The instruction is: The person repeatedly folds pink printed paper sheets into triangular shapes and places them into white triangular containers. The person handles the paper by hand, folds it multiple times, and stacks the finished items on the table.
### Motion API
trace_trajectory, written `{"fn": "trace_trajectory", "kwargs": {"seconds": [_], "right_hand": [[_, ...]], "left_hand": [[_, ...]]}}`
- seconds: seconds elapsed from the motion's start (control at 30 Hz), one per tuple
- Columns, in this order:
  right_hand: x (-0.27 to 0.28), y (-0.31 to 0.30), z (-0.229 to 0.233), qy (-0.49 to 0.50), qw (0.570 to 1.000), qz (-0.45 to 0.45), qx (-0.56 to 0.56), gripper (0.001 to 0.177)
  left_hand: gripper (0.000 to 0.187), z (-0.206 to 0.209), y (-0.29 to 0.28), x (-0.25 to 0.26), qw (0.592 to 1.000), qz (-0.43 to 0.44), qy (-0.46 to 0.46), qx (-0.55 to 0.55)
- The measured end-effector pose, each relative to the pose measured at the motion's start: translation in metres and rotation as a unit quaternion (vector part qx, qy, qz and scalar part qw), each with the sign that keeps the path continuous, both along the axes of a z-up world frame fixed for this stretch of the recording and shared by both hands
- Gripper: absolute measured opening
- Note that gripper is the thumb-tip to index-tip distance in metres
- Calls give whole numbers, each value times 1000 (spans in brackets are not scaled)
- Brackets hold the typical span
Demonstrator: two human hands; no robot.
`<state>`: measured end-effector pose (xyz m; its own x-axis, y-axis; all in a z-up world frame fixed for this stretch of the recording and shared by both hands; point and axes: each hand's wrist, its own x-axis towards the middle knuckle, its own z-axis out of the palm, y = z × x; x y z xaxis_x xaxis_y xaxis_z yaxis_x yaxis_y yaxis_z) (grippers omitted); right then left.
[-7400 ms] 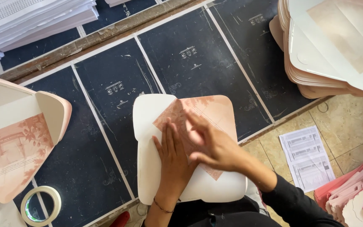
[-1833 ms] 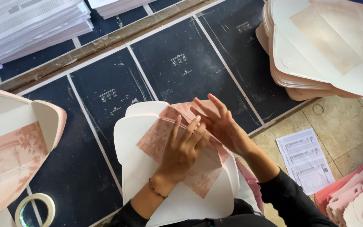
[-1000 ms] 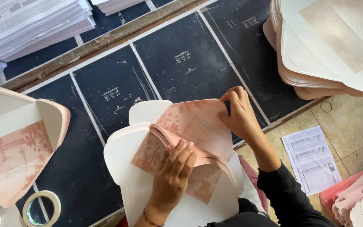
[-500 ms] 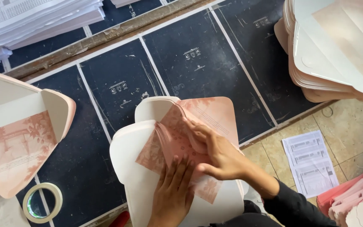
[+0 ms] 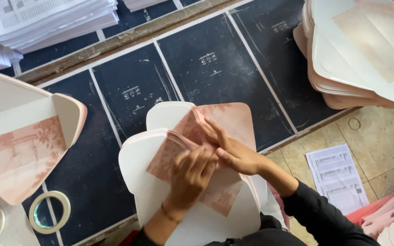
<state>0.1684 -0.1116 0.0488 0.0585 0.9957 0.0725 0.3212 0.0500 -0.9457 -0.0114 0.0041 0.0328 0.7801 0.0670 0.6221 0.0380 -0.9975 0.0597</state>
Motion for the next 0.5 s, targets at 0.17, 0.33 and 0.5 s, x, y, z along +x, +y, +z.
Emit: {"fn": "trace_trajectory", "kwargs": {"seconds": [0.17, 0.33, 0.5], "right_hand": [[23, 1, -35, 206, 974, -53, 83, 107], [49, -7, -47, 354, 915, -111, 162, 80], [104, -29, -81, -354, 849, -364, -148, 63]], "left_hand": [[14, 8, 8, 65, 995, -47, -78, 37], [14, -10, 17, 96, 987, -130, -89, -44], [2, -12, 19, 97, 988, -130, -41, -65]]}}
